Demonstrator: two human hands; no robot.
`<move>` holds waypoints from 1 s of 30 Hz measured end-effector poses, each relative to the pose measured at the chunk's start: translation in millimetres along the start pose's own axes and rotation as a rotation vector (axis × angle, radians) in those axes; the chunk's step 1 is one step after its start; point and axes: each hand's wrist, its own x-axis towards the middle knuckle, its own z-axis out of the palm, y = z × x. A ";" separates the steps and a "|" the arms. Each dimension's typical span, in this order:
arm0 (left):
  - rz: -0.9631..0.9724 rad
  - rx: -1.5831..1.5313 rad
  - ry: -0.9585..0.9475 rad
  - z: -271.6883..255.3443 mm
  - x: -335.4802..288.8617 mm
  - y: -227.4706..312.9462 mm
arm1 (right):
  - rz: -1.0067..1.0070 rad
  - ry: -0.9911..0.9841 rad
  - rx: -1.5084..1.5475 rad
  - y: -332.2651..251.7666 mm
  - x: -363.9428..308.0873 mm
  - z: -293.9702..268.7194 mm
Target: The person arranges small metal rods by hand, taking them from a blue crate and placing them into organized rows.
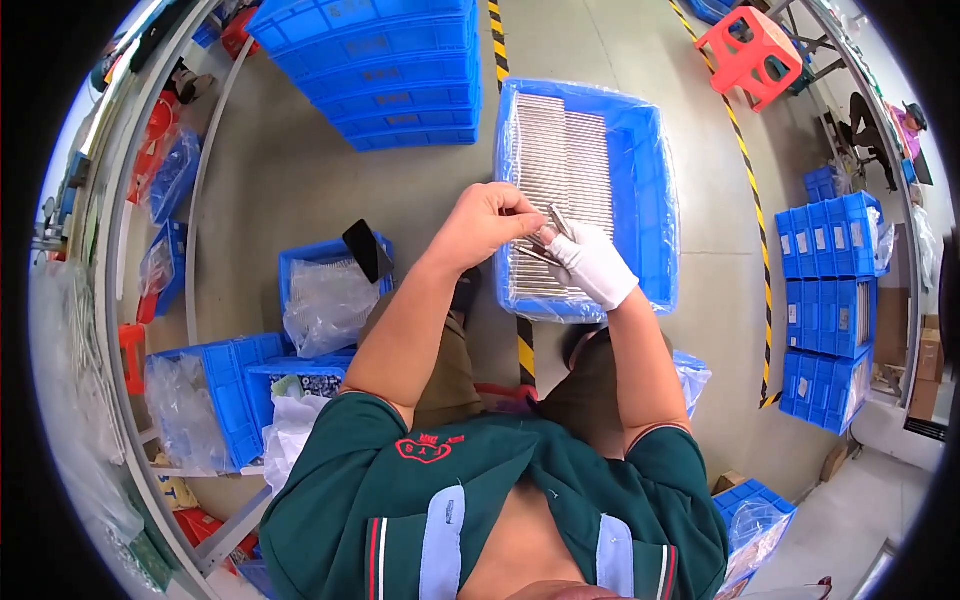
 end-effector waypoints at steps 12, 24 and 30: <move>-0.047 -0.255 -0.041 -3.0 3.1 0.4 | 0.041 -0.130 0.161 -1.5 -6.5 1.3; -0.082 -0.133 -0.077 -3.7 3.1 -4.4 | -0.039 -0.023 -0.086 4.3 -2.4 2.7; -0.078 -0.228 -0.014 3.3 3.8 -10.7 | 0.015 -0.006 -0.102 -3.6 -5.1 0.8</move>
